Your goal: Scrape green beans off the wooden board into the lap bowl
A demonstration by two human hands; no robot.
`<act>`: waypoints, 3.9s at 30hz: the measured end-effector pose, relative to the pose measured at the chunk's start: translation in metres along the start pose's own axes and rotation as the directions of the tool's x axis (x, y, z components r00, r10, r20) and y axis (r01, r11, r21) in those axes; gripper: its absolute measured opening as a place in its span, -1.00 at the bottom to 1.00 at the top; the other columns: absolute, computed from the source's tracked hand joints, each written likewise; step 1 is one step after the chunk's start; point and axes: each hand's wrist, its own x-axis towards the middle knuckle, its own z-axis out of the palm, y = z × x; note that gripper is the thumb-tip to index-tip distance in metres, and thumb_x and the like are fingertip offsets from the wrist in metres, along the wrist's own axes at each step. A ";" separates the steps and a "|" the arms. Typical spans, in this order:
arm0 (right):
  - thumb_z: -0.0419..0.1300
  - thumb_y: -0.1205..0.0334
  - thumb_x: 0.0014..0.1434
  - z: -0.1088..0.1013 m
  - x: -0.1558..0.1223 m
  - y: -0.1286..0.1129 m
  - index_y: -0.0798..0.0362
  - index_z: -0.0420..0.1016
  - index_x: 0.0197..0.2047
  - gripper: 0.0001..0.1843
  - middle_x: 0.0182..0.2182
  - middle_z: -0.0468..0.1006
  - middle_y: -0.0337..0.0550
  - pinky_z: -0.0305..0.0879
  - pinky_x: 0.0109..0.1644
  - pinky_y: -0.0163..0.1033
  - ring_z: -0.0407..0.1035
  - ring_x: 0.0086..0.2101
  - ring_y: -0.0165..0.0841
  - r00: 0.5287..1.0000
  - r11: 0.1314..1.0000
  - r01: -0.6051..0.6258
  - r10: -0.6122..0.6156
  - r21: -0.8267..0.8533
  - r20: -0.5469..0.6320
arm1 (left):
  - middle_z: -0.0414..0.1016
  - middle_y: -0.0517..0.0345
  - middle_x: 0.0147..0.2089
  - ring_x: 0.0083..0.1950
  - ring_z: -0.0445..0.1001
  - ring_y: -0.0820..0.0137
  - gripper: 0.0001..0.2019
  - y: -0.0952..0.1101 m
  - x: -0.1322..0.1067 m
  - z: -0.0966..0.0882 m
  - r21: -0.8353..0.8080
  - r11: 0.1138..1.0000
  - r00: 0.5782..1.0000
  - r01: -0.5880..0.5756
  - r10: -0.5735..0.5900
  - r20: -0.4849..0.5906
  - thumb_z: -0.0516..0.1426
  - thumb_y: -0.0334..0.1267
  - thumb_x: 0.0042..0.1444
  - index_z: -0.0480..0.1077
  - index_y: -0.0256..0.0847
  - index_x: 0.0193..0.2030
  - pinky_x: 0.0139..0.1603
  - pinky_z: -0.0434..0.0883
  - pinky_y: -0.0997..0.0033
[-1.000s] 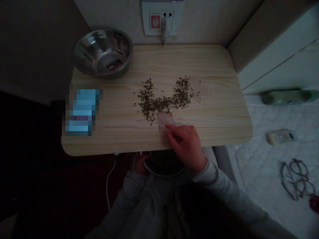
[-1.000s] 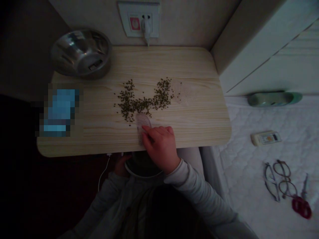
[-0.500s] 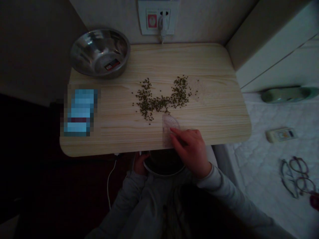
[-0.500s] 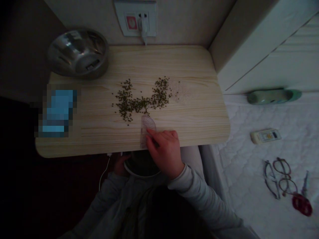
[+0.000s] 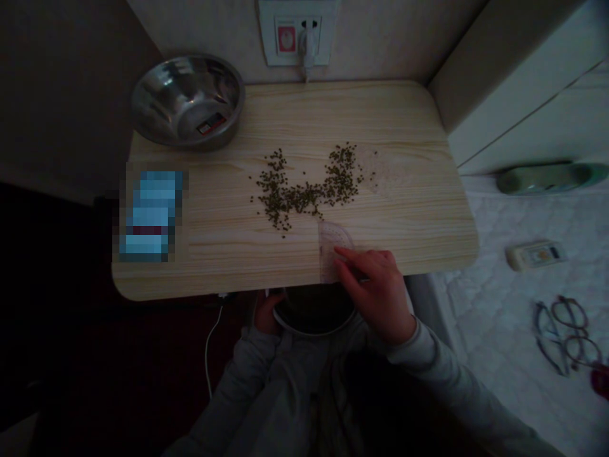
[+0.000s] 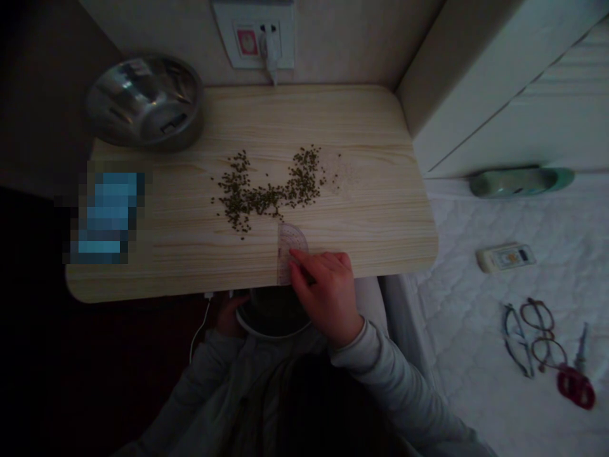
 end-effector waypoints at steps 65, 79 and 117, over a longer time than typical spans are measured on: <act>0.05 0.19 -0.01 -0.012 0.022 0.011 0.00 0.45 -0.30 -0.78 -0.37 0.50 -0.18 0.22 -0.23 -0.19 0.34 -0.34 -0.37 0.984 0.958 -0.154 0.170 0.241 -0.049 | 0.46 0.14 -0.47 -0.21 0.40 0.26 -0.91 -0.005 0.004 -0.008 0.097 0.995 0.998 -0.028 0.033 -0.049 0.15 -0.38 -0.36 0.41 -0.20 -0.58 -0.13 0.27 0.29; 0.03 0.21 0.00 -0.011 0.024 0.011 0.00 0.45 -0.30 -0.78 -0.40 0.49 -0.19 0.21 -0.24 -0.21 0.33 -0.36 -0.38 0.989 0.968 -0.124 0.139 0.217 -0.055 | 0.44 0.17 -0.52 -0.19 0.38 0.27 -0.91 0.006 -0.003 -0.002 0.153 0.984 0.994 -0.093 0.100 -0.040 0.17 -0.42 -0.41 0.35 -0.17 -0.71 -0.11 0.26 0.33; 0.02 0.24 0.02 -0.008 0.023 0.008 0.00 0.43 -0.28 -0.79 -0.42 0.49 -0.21 0.16 -0.26 -0.22 0.32 -0.40 -0.41 0.998 0.989 -0.025 0.034 0.147 -0.057 | 0.45 0.14 -0.48 -0.19 0.38 0.25 -0.96 -0.002 0.003 -0.007 0.150 0.984 0.994 -0.098 0.104 -0.031 0.16 -0.35 -0.39 0.36 -0.19 -0.67 -0.11 0.26 0.29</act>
